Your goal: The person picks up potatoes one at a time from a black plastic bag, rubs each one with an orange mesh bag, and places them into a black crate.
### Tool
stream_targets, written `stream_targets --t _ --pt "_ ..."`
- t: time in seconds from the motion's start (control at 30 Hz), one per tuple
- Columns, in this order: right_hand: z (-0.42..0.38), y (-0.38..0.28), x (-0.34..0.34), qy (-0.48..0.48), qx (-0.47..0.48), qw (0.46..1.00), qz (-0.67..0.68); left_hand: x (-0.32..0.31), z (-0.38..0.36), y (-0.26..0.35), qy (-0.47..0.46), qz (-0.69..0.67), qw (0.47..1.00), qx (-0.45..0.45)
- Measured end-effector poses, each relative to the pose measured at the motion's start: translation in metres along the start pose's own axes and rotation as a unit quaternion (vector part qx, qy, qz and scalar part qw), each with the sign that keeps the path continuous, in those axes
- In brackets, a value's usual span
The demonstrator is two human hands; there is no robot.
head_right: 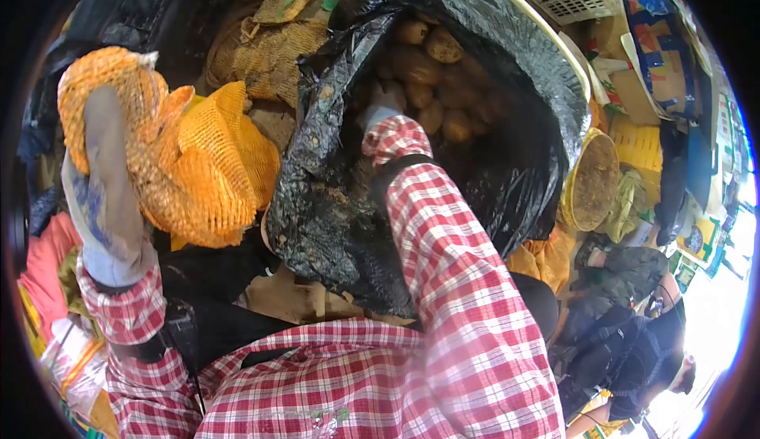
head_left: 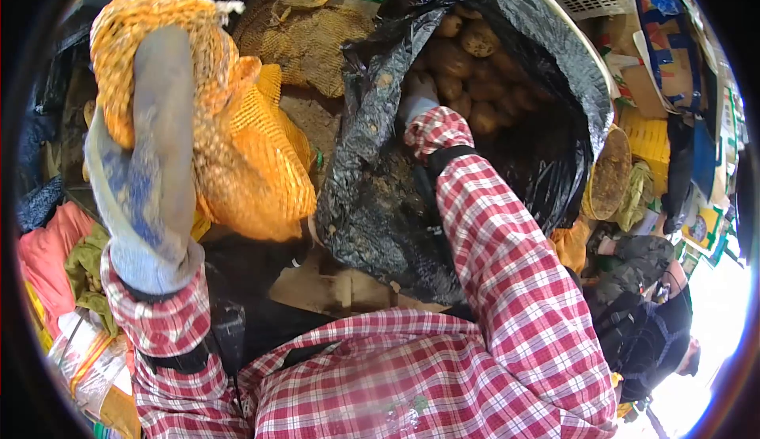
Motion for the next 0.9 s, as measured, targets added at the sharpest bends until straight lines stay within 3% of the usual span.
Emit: stream_targets --t 0.13,0.2,0.3,0.4,0.47,0.53,0.57,0.63,0.7,0.73,0.8,0.83,0.87,0.9 --pt "-0.001 -0.013 -0.025 -0.027 0.039 0.998 -0.05 -0.03 -0.002 0.016 -0.031 -0.088 0.995 -0.035" --pt "-0.009 -0.016 -0.034 -0.039 0.055 0.996 -0.061 -0.035 0.003 0.017 -0.031 0.076 0.994 0.068" --pt "-0.015 -0.034 -0.031 -0.043 0.088 0.994 -0.052 -0.048 0.002 0.039 -0.073 0.109 0.991 0.009" --pt "-0.026 -0.046 -0.006 -0.03 0.129 0.991 0.018 -0.06 0.007 0.055 -0.051 0.056 0.997 -0.007" --pt "-0.029 -0.055 0.029 0.012 0.181 0.974 0.139 -0.06 0.007 0.042 -0.021 -0.011 1.0 -0.012" --pt "-0.024 -0.063 0.068 0.11 0.279 0.904 0.304 -0.057 0.003 0.048 -0.031 0.069 0.997 -0.009" --pt "-0.029 -0.051 0.08 0.151 0.311 0.858 0.38 -0.059 0.003 0.047 -0.024 -0.066 0.997 0.015" --pt "-0.071 -0.026 0.094 0.177 0.331 0.783 0.497 -0.067 -0.001 0.037 -0.018 -0.305 0.947 0.099" --pt "-0.129 -0.015 0.117 0.165 0.33 0.722 0.585 -0.066 0.001 0.034 -0.029 -0.303 0.949 0.087" --pt "-0.164 -0.035 0.144 0.062 0.276 0.572 0.77 -0.063 0.003 0.04 -0.038 -0.194 0.98 0.009" --pt "-0.204 -0.049 0.17 0.093 0.275 0.639 0.712 -0.064 0.005 0.036 -0.022 -0.2 0.979 -0.031" --pt "-0.212 -0.049 0.17 0.056 0.286 0.591 0.753 -0.065 0.003 0.042 -0.029 -0.196 0.978 -0.067" --pt "-0.225 -0.055 0.176 0.077 0.291 0.615 0.729 -0.07 -0.005 0.044 -0.046 -0.261 0.963 -0.042" --pt "-0.235 -0.068 0.183 0.096 0.299 0.637 0.704 -0.087 -0.007 0.038 -0.046 -0.436 0.898 0.046"
Point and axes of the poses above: each hand's wrist, its own z-axis towards the middle knuckle, its own x-axis out of the back of the hand, y = z × x, the point moved 6 cm from there along z, towards the middle knuckle, and after that the axes turned 6 degrees about -y, right-handed, at the moved point
